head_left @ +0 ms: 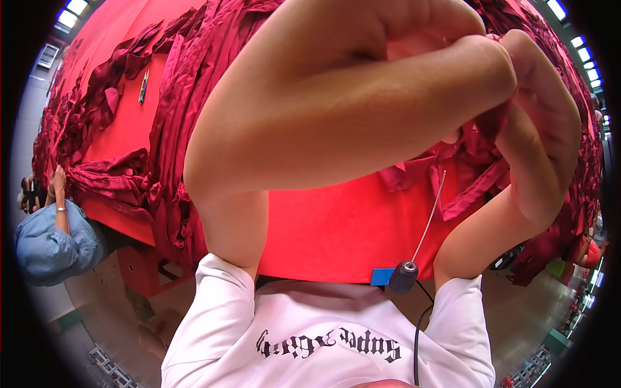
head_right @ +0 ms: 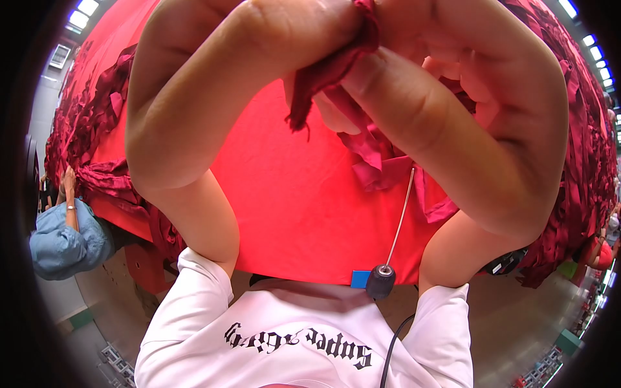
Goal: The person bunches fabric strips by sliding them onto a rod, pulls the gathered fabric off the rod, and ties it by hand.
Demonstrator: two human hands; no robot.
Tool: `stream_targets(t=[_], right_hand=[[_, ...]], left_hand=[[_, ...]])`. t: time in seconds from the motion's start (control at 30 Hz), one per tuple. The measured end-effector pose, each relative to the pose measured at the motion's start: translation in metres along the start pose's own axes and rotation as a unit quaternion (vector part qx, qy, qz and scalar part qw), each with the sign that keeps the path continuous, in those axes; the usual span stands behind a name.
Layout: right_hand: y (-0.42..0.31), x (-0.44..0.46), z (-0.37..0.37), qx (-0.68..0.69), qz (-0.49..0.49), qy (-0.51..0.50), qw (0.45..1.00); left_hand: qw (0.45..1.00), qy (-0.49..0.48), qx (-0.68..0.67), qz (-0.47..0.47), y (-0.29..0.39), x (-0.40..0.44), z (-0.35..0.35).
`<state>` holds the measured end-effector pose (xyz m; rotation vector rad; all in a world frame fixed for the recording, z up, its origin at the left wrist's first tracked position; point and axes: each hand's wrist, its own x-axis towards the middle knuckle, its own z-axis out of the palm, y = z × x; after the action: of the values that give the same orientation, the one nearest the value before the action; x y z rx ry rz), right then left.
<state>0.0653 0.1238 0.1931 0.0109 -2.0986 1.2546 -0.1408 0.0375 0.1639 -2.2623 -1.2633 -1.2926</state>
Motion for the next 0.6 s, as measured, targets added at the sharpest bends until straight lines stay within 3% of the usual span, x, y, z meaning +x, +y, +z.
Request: stream_targets(t=[0.57, 0.6], right_hand=[[-0.003, -0.002, -0.011, -0.047, -0.007, 0.016, 0.999], [-0.005, 0.003, -0.021, -0.04, 0.006, -0.042, 0.998]], left_hand=[[1.0, -0.009, 0.001, -0.011, 0.0, 0.002, 0.0], [1.0, -0.009, 0.001, -0.012, 0.0, 0.002, 0.0]])
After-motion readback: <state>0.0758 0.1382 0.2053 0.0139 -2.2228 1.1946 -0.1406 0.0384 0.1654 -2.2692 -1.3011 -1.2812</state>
